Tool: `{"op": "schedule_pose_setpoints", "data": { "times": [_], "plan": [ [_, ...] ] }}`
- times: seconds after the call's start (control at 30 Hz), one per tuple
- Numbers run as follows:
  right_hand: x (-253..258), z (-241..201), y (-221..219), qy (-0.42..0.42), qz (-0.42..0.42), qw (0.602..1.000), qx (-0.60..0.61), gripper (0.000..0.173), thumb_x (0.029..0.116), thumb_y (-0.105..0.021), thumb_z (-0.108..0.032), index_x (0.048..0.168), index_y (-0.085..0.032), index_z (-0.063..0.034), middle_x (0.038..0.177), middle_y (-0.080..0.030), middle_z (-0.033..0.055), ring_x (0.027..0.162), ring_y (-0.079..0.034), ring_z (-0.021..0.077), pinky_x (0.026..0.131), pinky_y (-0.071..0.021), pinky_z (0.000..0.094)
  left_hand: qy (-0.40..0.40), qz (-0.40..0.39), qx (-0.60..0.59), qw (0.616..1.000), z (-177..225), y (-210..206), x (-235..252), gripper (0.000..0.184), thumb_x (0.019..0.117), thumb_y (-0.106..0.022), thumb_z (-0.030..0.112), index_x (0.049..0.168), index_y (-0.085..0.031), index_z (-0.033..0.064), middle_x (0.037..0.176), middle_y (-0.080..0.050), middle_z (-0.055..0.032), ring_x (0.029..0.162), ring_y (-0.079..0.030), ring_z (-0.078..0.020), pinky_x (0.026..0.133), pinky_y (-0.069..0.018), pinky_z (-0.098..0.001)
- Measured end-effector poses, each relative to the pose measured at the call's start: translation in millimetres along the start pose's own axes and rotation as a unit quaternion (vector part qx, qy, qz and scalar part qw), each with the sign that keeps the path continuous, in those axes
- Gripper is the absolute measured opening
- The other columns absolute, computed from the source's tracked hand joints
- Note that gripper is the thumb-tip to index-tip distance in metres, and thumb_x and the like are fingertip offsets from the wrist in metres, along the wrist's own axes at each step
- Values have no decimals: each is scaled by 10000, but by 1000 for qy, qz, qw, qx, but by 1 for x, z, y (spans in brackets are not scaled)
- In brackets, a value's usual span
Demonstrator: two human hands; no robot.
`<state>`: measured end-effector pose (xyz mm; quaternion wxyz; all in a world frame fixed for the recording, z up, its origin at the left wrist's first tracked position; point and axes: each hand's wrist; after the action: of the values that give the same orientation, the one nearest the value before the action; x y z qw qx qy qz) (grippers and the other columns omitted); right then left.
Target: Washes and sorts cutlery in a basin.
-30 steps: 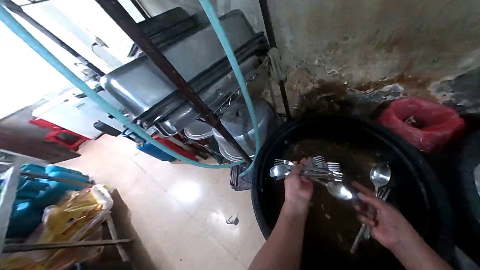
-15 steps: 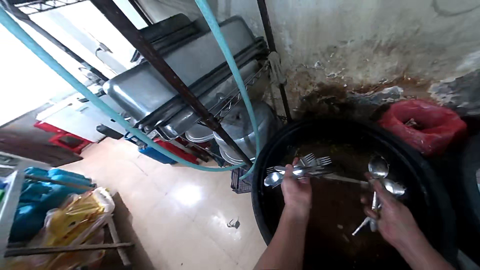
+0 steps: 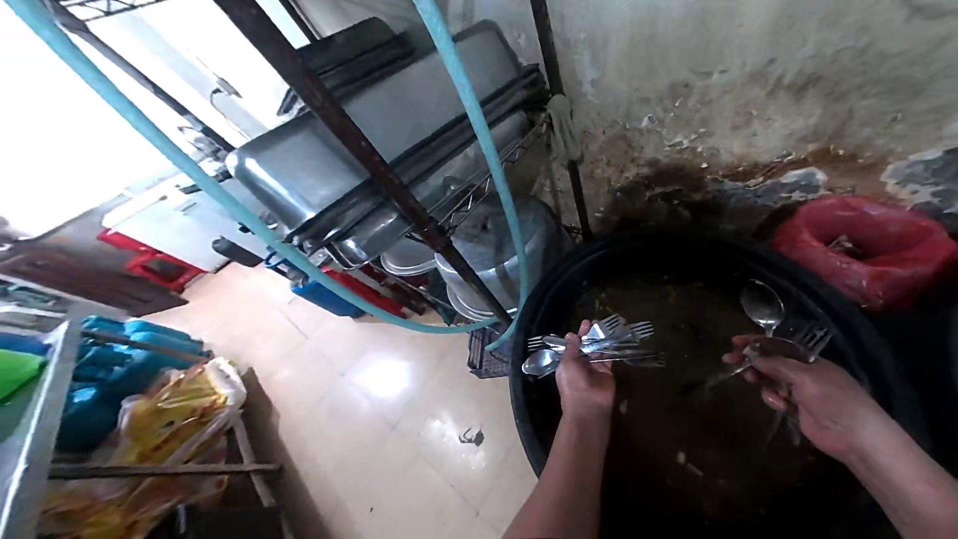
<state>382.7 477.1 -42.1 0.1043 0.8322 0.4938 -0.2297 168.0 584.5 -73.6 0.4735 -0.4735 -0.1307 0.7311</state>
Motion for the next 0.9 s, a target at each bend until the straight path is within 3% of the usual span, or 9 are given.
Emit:
{"op": "schedule_pose_setpoints", "data": {
  "times": [0.1,0.23,0.33,0.4,0.43,0.57,0.7,0.87,0.9],
  "plan": [
    [-2,-4,-10,2,9,985,-175,244,1034,-611,-160,1265,-654,-95,852,-677,18,592,-522,71,517,-392,227,10,0,27,1000,-5,-1,-5,254,1100,-418,236,1170,-587,59,1102,-680,-121,843,-671,-226,718,-569,-388],
    [6,0,-17,24,15,951,-308,319,981,-704,-317,1177,-686,-67,960,-670,126,769,-592,211,755,-497,446,29,-7,32,999,-12,-1,-8,258,1101,-411,237,1179,-577,56,1082,-681,-127,857,-673,-234,739,-572,-404],
    [14,4,-20,-52,30,974,-220,342,1025,-635,-325,1210,-647,-38,797,-579,94,571,-542,152,594,-530,340,39,-14,6,999,-14,-4,-12,233,1100,-420,219,1197,-561,62,1150,-673,-130,928,-679,-248,776,-573,-412],
    [15,15,-22,-101,20,994,-33,281,1064,-548,-333,1167,-622,-82,604,-411,-13,419,-414,81,413,-441,231,36,-15,-20,999,-15,-7,-15,214,1096,-433,214,1181,-562,67,1164,-670,-124,917,-679,-242,764,-579,-406],
    [13,22,-24,-123,-5,991,54,265,1075,-511,-344,1160,-595,-107,605,-411,-40,413,-392,51,385,-394,196,35,-18,-30,999,-16,-8,-15,206,1096,-439,219,1174,-561,74,1168,-670,-114,931,-676,-236,774,-578,-402],
    [-4,41,-45,-140,-52,968,203,139,1045,-532,-139,1145,-587,-58,773,-606,40,477,-505,57,373,-385,169,27,-36,-37,998,-24,-17,-17,284,1101,-437,273,1242,-576,70,1222,-660,-110,1055,-661,-262,884,-560,-455],
    [-4,51,-69,-131,10,979,158,201,981,-666,-131,1132,-565,-44,721,-567,46,473,-467,75,390,-367,200,14,-64,6,998,-37,-19,-27,321,1119,-394,282,1297,-549,64,1299,-626,-100,1141,-622,-260,965,-517,-476],
    [24,51,-58,-76,94,980,158,187,1036,-596,-216,1094,-610,-39,707,-558,24,462,-441,68,389,-349,195,22,-70,16,997,-45,-20,-38,275,1116,-402,236,1247,-561,56,1222,-633,-107,1121,-626,-267,962,-524,-485],
    [29,50,-50,-60,109,980,153,208,1038,-594,-206,1156,-614,-37,713,-541,23,463,-430,69,391,-343,195,16,-68,14,997,-43,-18,-37,279,1115,-406,242,1249,-564,55,1226,-635,-111,1123,-629,-269,964,-527,-488]
  ]
}}
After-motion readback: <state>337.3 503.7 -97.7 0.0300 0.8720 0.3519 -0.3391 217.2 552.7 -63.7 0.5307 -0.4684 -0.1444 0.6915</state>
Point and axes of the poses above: each hand's wrist, its own x-axis towards the middle knuckle, its own y-axis out of the back of the hand, z = x × y
